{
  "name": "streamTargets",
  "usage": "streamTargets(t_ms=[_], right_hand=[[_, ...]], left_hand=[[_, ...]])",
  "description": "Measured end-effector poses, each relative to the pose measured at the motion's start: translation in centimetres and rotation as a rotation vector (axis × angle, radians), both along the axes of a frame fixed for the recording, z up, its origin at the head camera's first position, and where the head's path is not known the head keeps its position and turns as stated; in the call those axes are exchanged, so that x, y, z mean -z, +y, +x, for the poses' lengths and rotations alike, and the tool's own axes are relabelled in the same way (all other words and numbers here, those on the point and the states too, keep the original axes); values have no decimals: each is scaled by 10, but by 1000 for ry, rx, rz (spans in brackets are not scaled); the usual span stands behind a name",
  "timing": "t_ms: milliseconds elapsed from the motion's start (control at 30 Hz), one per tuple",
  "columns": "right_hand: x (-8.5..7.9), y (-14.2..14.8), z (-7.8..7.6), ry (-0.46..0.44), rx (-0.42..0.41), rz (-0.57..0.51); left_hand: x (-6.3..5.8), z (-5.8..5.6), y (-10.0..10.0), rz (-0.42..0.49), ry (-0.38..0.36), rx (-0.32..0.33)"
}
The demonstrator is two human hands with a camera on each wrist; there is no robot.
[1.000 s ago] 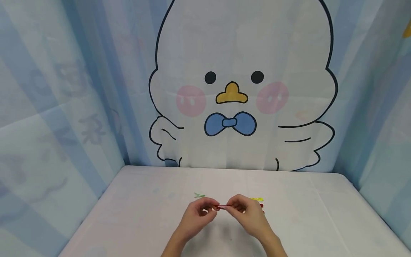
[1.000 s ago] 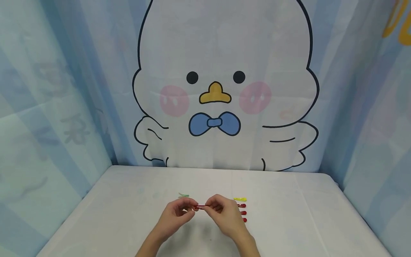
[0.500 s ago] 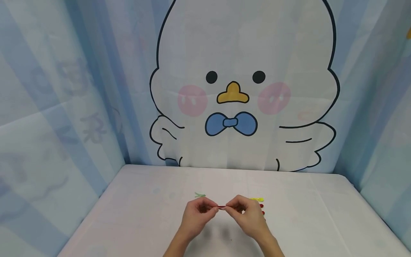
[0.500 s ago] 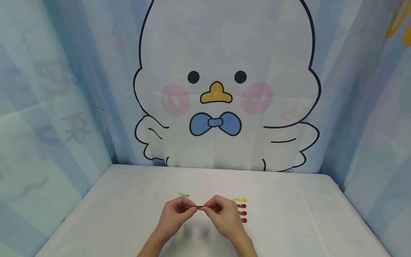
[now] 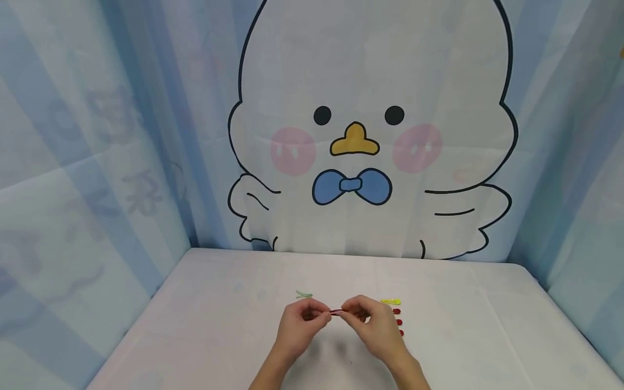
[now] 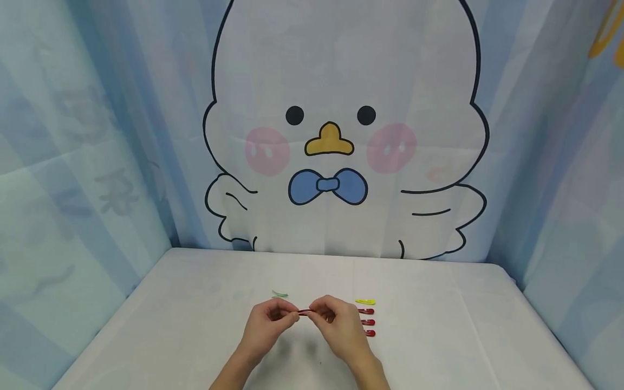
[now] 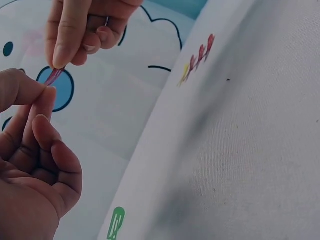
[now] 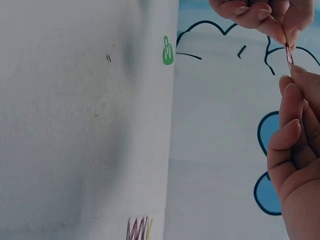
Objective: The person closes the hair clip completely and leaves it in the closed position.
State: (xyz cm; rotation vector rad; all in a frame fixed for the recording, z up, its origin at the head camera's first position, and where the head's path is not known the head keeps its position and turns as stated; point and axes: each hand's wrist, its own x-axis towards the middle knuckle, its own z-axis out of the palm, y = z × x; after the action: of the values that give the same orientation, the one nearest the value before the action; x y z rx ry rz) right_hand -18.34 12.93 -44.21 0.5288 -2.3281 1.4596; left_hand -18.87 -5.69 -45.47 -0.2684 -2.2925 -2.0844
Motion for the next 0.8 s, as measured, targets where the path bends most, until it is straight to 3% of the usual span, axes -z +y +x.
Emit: streamTargets(t_ms=[267, 500, 800], right_hand=[[-1, 2, 0, 108, -34, 133], [1, 5, 1, 242, -54, 208], [1, 6, -1, 287, -47, 215]], left_hand=[[-3, 0, -2, 80, -54, 0], [-2, 0, -4, 81, -74, 41], [-3, -4, -15, 46, -21, 103]])
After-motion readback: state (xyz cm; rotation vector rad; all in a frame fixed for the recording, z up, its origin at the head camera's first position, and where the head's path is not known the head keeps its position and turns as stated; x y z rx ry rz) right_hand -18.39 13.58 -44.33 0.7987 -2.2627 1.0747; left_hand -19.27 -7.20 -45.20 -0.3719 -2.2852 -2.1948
